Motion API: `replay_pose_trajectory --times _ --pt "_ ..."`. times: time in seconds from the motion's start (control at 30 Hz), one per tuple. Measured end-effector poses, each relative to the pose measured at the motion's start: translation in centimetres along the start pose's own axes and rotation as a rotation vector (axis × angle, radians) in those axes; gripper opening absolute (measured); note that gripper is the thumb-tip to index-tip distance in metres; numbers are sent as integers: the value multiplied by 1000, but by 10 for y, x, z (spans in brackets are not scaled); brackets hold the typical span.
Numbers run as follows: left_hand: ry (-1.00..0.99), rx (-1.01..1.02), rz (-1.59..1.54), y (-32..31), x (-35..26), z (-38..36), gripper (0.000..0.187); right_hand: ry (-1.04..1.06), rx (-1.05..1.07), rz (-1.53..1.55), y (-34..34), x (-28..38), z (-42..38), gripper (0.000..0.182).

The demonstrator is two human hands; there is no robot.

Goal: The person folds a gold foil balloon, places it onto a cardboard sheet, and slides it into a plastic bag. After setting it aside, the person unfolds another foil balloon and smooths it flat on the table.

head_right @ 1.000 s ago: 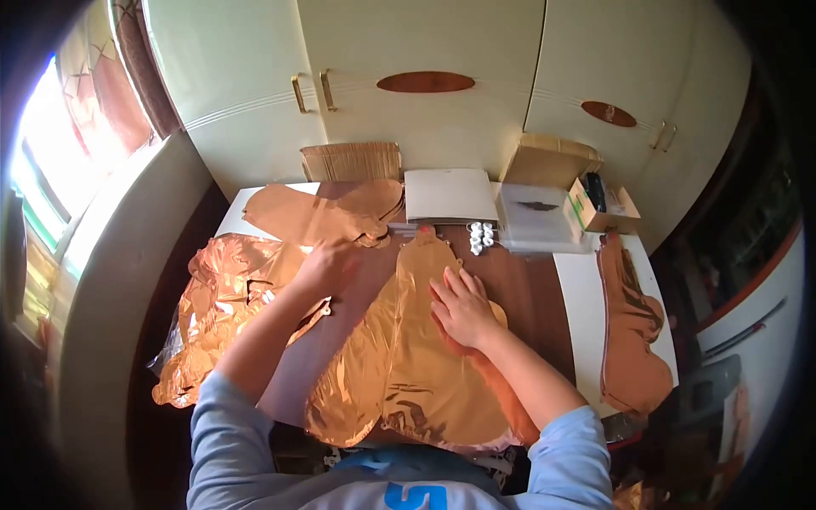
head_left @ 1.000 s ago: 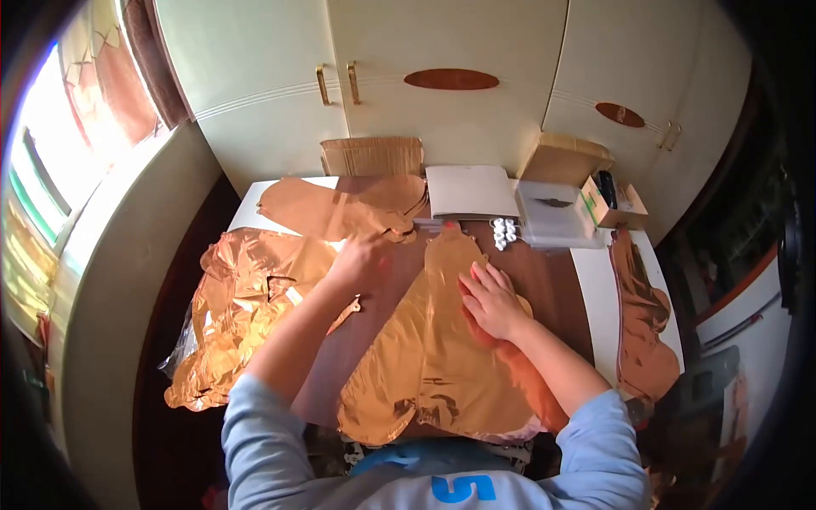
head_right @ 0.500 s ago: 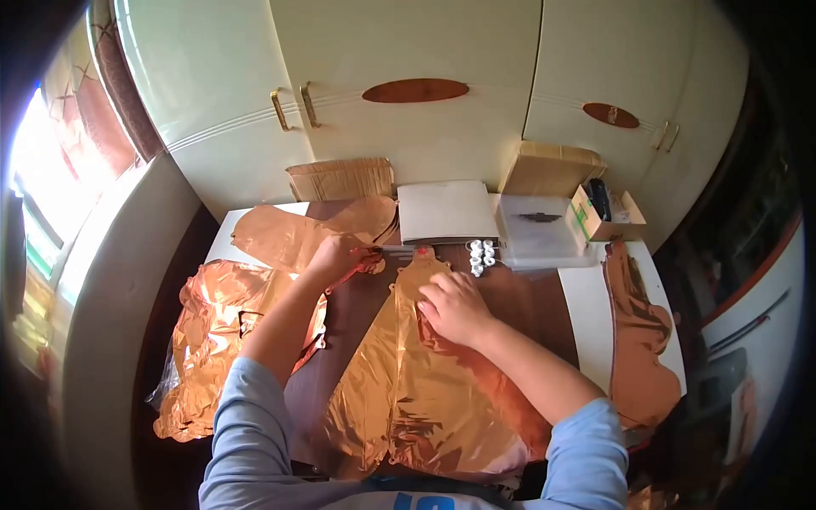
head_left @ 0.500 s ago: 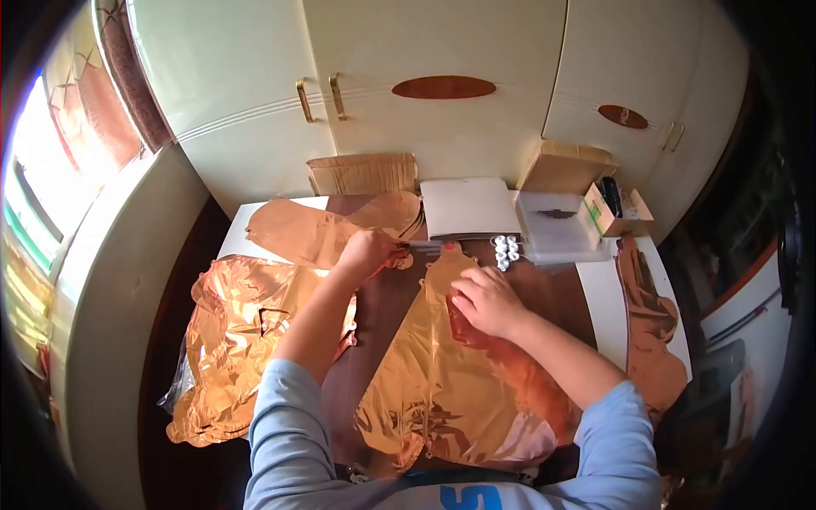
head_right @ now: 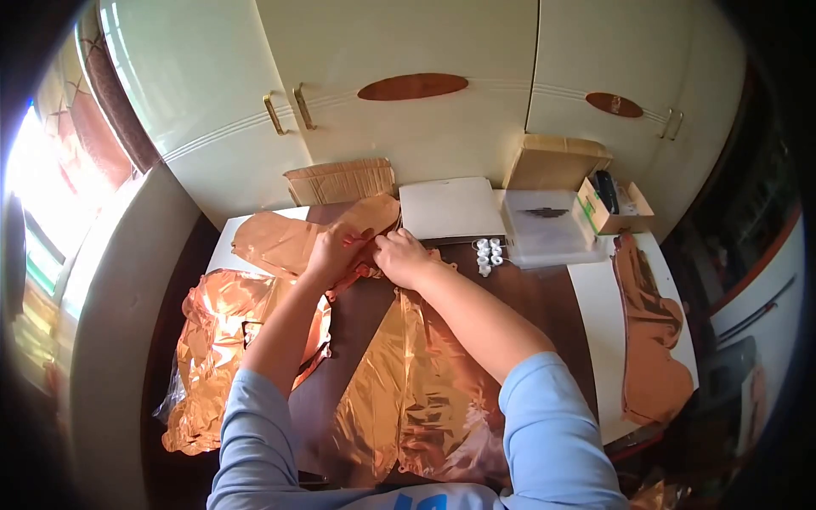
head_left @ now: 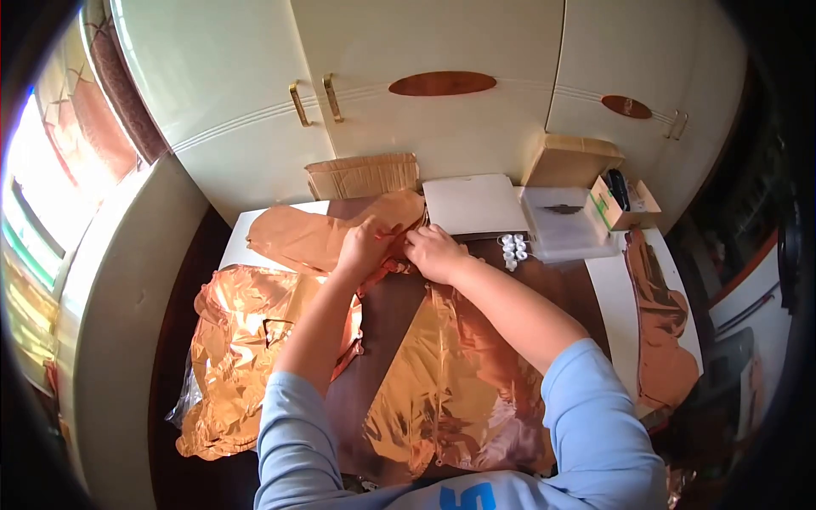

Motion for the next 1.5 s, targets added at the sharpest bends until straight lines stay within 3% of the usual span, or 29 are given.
replay_pose_trajectory --times 0.07,0.17,0.27,0.37,0.53,0.67,0.77,0.87,0.9,1.0,1.03,1.13,1.17,1.27,1.37,1.47,1.5 --pt "-81 -108 -16 -9 9 1 22 40 4 -17 -17 -8 6 23" --pt "-83 -67 39 0 -3 -7 13 95 -53 -25 -24 -12 12 17" --pt "-396 -39 83 -2 10 -4 8 -54 111 25 -4 -12 22 16" --pt "-433 54 62 -1 11 -6 18 -103 86 164 -5 -22 29 9" --pt "-362 134 122 0 11 -4 21 -130 129 340 3 -27 37 13" --pt "-274 -5 76 -10 23 4 15 -156 -98 319 4 -21 38 9" --pt "-45 63 106 1 27 10 36 -184 -400 224 16 -13 34 7" --pt "-3 -76 -97 3 22 4 60 -171 -401 130 19 2 27 7" --pt "-36 -106 -10 3 19 3 70 -142 -323 81 11 4 29 8" --pt "-65 -298 548 5 6 -12 57 -68 -201 23 -9 8 22 12" --pt "-70 -221 616 4 22 -3 53 -120 -92 96 -17 7 23 19" --pt "161 -62 322 10 28 7 33 -117 -66 84 -20 8 22 30" --pt "81 -174 238 13 26 8 31 -141 -20 119 -20 7 21 48" --pt "78 -190 186 28 29 21 28 -232 50 267 -19 0 38 59" --pt "90 -167 159 44 21 16 28 -329 -20 322 -26 1 47 63" --pt "-20 -285 255 71 41 32 30 -394 275 89 -21 11 46 61" --pt "-53 -386 147 98 30 32 29 -388 335 45 -24 10 48 62"
Point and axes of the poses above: each hand's wrist, its own z-axis towards the middle knuckle, its own y-axis out of the back of the hand, x = y × z, the point moved 3 cm from there along z, towards the middle knuckle, and after that the axes turned 2 degrees about x, right-handed, at the moved point
